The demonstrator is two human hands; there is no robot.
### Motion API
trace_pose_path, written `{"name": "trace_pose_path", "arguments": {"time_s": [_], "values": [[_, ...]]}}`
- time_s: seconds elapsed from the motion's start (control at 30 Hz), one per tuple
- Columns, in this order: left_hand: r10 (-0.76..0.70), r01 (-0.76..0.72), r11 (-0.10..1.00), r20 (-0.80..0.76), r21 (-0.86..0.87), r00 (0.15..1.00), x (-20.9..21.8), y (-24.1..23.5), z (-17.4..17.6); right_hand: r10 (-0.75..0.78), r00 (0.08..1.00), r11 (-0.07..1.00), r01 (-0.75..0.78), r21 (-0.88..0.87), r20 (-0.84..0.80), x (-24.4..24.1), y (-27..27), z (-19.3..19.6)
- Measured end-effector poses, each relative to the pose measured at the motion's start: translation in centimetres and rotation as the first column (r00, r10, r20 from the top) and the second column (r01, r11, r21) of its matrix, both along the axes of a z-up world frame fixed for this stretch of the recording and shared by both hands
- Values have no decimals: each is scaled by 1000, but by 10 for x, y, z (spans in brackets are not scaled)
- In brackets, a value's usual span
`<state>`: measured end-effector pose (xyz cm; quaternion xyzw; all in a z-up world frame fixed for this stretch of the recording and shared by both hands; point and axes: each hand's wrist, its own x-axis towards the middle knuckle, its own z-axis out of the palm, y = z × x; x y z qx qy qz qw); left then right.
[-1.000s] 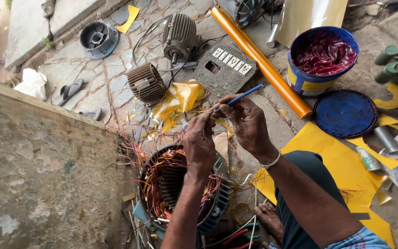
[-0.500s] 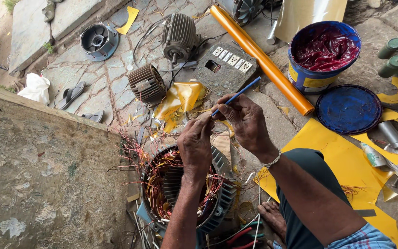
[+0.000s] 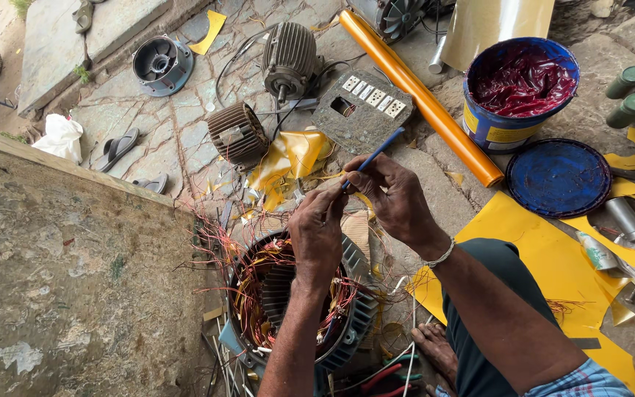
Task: The person sits on the floor and repairs an electric motor stator. They use pliers to strip insulation from copper wires, insert them into the stator slots, and twist the wire ends together.
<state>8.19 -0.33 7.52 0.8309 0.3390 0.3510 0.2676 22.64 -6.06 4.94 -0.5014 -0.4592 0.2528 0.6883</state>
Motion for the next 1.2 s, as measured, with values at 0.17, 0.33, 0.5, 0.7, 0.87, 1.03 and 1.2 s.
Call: {"name": "trace_pose_path", "arguments": {"time_s": [0.17,0.33,0.5,0.7,0.87,1.03,1.2], "values": [[-14,15,999,-18,52,1000,-21,5,-23,67,971,996,-51,-74,228,-1,5,-3],[193,-212,961,-123,-175,974,-54,13,-49,233,956,937,-171,-306,180,-23,17,-11],[163,-183,962,-113,-200,980,-69,4,-67,160,950,955,-80,-287,269,-29,22,-13],[166,-206,954,-192,-216,967,-64,-1,-68,97,942,968,-14,-251,321,-32,19,-12],[179,-221,955,-209,-200,961,-61,1,-65,165,948,970,-107,-216,271,-30,24,-24],[223,-266,934,-193,-239,956,-55,6,-72,124,878,991,-89,-98,462,-30,29,-40],[166,-180,926,-69,-333,984,-53,8,-69,16,823,999,-31,18,568,-32,27,-32]]}}
